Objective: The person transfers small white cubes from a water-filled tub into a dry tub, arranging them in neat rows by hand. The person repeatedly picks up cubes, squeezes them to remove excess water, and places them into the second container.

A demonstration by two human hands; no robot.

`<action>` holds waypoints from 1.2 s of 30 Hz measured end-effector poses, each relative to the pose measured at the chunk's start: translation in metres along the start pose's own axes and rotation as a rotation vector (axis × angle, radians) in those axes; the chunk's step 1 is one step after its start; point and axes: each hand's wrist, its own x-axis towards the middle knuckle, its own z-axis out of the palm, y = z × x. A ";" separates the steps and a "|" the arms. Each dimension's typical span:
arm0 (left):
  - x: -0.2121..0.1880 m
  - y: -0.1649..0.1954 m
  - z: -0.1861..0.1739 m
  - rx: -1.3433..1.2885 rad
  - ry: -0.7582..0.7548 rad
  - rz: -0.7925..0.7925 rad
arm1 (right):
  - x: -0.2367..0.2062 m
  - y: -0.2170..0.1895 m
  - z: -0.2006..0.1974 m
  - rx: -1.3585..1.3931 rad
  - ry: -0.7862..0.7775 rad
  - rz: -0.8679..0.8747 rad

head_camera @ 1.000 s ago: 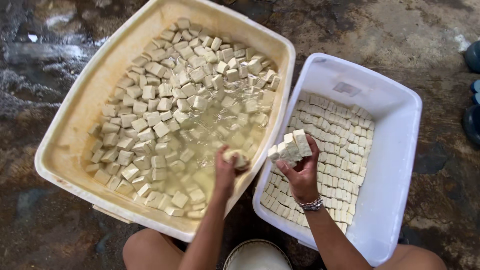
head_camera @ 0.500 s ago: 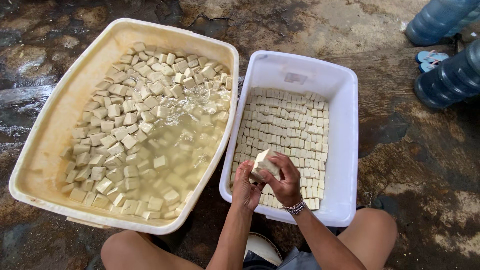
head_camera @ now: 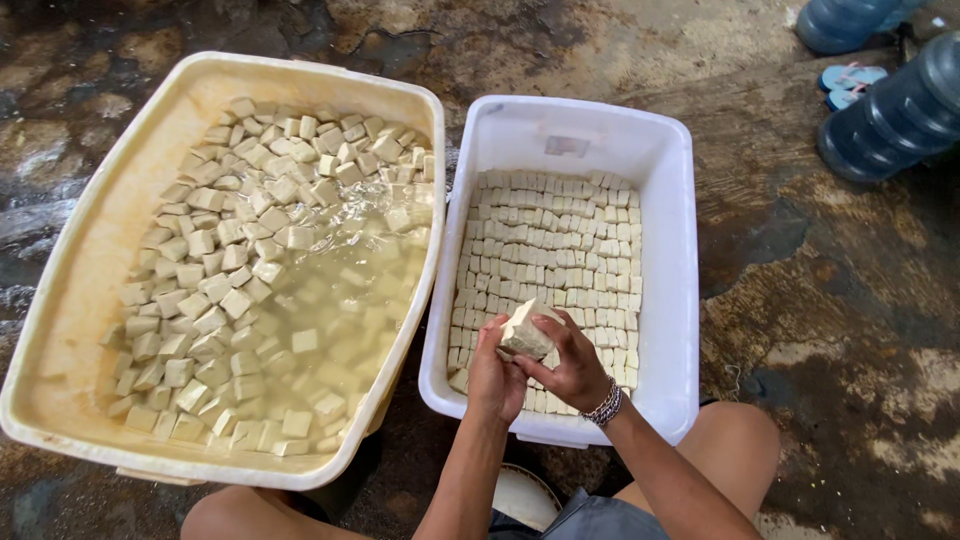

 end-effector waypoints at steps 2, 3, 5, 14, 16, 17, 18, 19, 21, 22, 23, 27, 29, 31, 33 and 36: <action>0.001 -0.001 0.005 0.024 0.023 -0.013 | 0.001 0.005 -0.005 0.069 0.009 0.159; 0.000 -0.003 0.007 0.029 0.053 -0.026 | 0.001 0.007 -0.006 0.120 0.043 0.270; -0.001 -0.008 0.013 0.024 0.069 -0.042 | 0.001 0.014 -0.008 0.197 0.127 0.430; 0.033 -0.035 -0.003 0.062 -0.028 -0.045 | -0.019 0.061 0.012 0.040 0.031 0.369; 0.048 -0.041 -0.013 0.103 0.074 -0.136 | -0.023 0.078 0.018 0.208 0.007 0.605; 0.059 -0.046 -0.018 0.155 0.095 -0.172 | -0.023 0.089 0.020 0.245 0.028 0.656; 0.072 -0.051 -0.021 0.207 0.116 -0.206 | -0.023 0.100 0.023 0.283 0.048 0.705; 0.087 -0.056 -0.023 0.259 0.131 -0.238 | -0.020 0.113 0.025 0.319 0.071 0.750; 0.120 -0.066 -0.024 0.406 0.181 -0.373 | -0.011 0.144 0.026 0.355 0.100 0.835; 0.135 -0.070 -0.024 0.479 0.208 -0.443 | -0.007 0.159 0.026 0.372 0.112 0.882; 0.148 -0.072 -0.022 0.720 0.158 -0.383 | -0.001 0.177 0.026 0.443 0.141 0.992; 0.177 -0.033 -0.018 1.614 -0.060 0.262 | 0.050 0.274 0.018 0.299 0.128 1.041; 0.177 0.017 -0.023 1.906 -0.166 0.757 | 0.082 0.328 0.009 -0.097 -0.072 1.077; 0.175 0.069 -0.031 2.111 -0.249 0.989 | 0.119 0.383 0.004 -0.491 -0.061 0.514; 0.181 0.105 -0.035 2.237 -0.293 0.707 | 0.144 0.425 0.005 -0.628 -0.268 0.451; 0.191 0.108 -0.038 2.449 -0.330 0.327 | 0.165 0.466 0.018 -1.027 -0.469 0.095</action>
